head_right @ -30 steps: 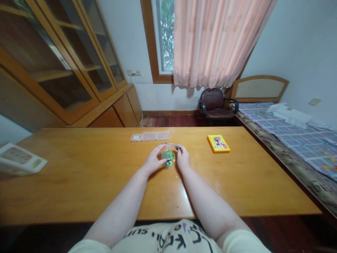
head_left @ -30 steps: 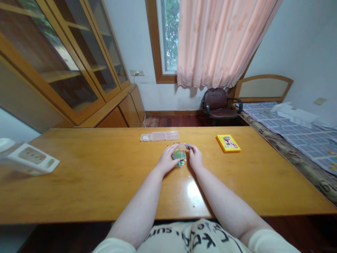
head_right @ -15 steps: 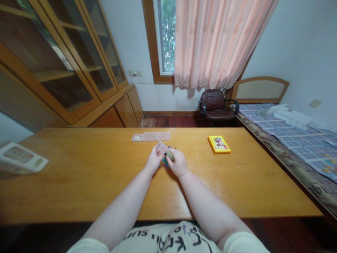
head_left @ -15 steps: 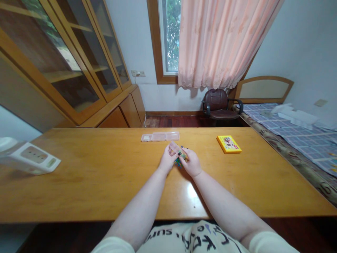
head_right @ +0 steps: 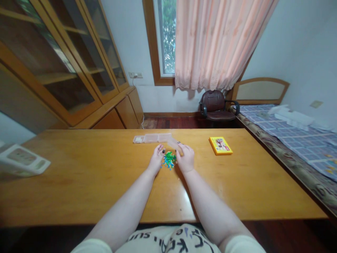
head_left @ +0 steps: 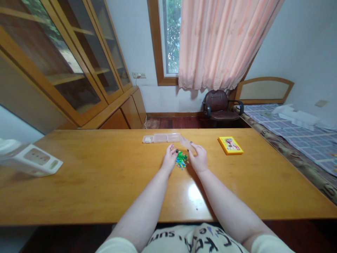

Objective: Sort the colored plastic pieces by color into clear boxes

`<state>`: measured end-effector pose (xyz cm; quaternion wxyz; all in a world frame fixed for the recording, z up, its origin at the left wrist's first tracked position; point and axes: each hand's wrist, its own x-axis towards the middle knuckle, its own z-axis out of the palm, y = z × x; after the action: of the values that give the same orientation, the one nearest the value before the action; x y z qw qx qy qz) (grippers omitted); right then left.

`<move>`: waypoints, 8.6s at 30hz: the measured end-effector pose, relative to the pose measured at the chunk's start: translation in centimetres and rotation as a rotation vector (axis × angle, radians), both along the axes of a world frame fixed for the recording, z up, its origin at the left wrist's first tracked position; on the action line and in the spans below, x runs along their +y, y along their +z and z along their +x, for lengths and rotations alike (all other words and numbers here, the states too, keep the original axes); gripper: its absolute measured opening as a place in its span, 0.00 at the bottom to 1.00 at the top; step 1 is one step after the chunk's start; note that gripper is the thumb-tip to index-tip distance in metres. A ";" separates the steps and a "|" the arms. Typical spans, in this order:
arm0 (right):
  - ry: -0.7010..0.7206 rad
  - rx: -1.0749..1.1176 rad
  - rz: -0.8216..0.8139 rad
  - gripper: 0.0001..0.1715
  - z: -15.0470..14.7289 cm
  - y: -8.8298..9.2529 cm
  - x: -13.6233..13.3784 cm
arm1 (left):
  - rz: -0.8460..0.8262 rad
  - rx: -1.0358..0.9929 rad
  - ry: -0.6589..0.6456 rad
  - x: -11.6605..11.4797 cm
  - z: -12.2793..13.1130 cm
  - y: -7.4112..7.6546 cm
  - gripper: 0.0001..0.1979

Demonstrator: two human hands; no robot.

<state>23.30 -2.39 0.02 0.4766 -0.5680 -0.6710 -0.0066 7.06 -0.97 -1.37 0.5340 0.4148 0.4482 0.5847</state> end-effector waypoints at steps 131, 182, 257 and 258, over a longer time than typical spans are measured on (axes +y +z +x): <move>0.202 0.638 -0.231 0.19 -0.8 -1.2 1.6 | 0.211 0.452 0.132 0.3 -2.6 1.0 0.29; 0.190 0.912 -0.205 0.22 -1.8 -1.8 1.7 | 0.627 0.842 0.399 -0.8 -3.3 0.8 0.22; 0.095 -0.468 -0.596 0.48 4.0 -2.6 -3.4 | 0.196 1.347 -0.214 0.4 -0.2 -0.5 0.27; 0.090 -0.473 -0.611 0.48 3.3 -2.3 -2.7 | 0.197 1.356 -0.207 0.4 -0.2 -0.4 0.26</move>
<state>26.58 -5.07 -2.32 0.1175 -0.6366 -0.7576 0.0837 6.89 -0.53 -1.81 0.1486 0.7758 0.5861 0.1804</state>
